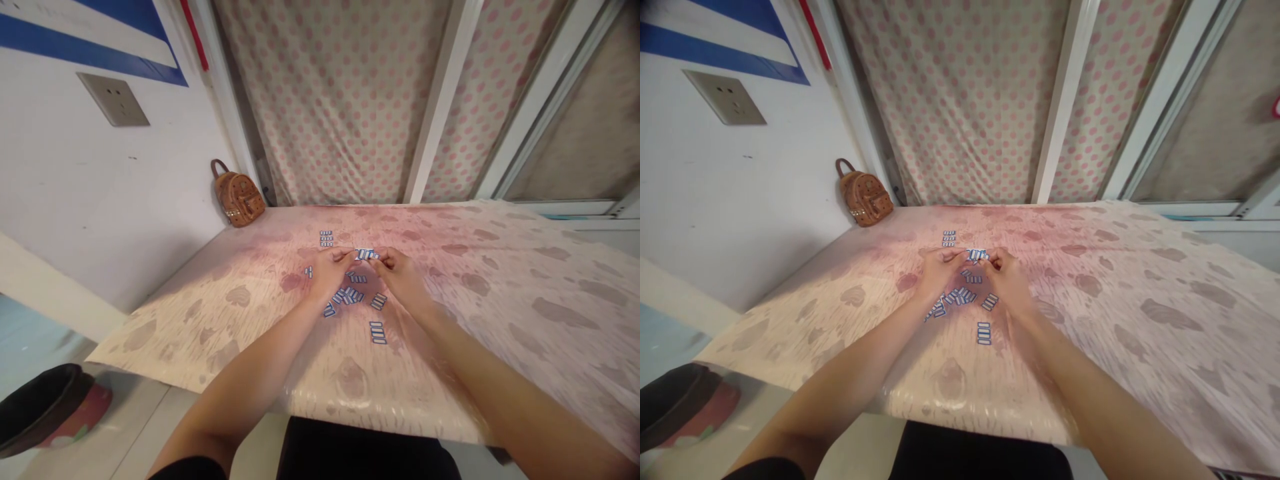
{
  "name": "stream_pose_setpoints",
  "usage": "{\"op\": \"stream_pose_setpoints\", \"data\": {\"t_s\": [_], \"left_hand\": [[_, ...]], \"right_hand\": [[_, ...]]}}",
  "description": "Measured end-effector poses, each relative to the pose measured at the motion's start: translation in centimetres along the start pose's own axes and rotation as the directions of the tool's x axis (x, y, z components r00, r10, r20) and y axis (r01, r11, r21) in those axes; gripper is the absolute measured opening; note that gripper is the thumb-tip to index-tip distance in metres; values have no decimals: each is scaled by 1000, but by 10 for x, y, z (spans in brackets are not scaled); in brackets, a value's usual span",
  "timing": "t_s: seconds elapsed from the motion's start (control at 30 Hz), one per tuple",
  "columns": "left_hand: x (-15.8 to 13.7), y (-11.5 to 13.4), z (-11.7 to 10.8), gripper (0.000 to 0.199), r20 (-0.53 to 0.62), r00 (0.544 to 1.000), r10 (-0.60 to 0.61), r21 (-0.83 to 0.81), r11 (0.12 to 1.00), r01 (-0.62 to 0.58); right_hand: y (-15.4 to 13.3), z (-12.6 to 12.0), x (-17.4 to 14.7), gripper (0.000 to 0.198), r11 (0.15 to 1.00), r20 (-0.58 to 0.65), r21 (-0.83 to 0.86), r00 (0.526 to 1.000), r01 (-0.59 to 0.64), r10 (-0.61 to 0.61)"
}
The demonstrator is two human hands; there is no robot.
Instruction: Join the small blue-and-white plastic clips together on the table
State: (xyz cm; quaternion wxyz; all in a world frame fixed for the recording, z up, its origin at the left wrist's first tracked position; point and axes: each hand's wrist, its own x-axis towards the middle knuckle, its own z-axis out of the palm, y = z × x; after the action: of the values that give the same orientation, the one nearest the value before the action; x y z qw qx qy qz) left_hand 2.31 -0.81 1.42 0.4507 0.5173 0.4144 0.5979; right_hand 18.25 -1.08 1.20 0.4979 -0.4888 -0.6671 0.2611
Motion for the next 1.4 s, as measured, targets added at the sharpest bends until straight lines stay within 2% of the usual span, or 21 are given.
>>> {"op": "stream_pose_setpoints", "data": {"t_s": [0.27, 0.47, 0.7, 0.77, 0.9, 1.07, 1.17, 1.27, 1.33, 1.4], "left_hand": [[-1, 0, 1, 13, 66, 997, 45, 0, 999, -45], [-3, 1, 2, 14, 92, 996, 9, -7, 1000, -9], [-3, 5, 3, 11, 67, 997, -44, -4, 999, 44], [-4, 8, 2, 10, 45, 997, -62, 2, 998, 62], [-5, 13, 0, 10, 23, 994, -106, -12, 994, 107], [-6, 15, 1, 11, 18, 989, -149, -41, 988, 150], [-6, 14, 1, 11, 10, 991, -131, -19, 991, 131], [-4, 14, -3, 11, -23, 995, -95, 18, 995, 95], [-2, 14, -6, 10, -61, 995, -83, 36, 996, 86], [0, 12, -9, 10, -96, 991, -88, 40, 995, 93]], "right_hand": [[2, 0, 0, 23, 1000, 39, -23, 999, 5, -4], [5, 0, 0, 24, 999, 31, -48, 999, 14, -12], [5, 0, 0, 22, 999, 26, -42, 999, 22, -21], [2, -1, -1, 21, 997, -7, -58, 999, 46, -46], [-7, -7, -2, 44, 976, 21, -156, 988, 154, -152], [-13, -9, -3, 26, 942, 91, -236, 970, 240, -224], [-12, -10, -2, 26, 951, 80, -223, 977, 213, -200], [-7, -14, 3, 23, 961, 42, -250, 993, 119, -112], [0, -19, 6, 11, 941, 107, -331, 993, 75, -41], [7, -23, 8, 14, 908, 253, -409, 967, 91, 17]]}}
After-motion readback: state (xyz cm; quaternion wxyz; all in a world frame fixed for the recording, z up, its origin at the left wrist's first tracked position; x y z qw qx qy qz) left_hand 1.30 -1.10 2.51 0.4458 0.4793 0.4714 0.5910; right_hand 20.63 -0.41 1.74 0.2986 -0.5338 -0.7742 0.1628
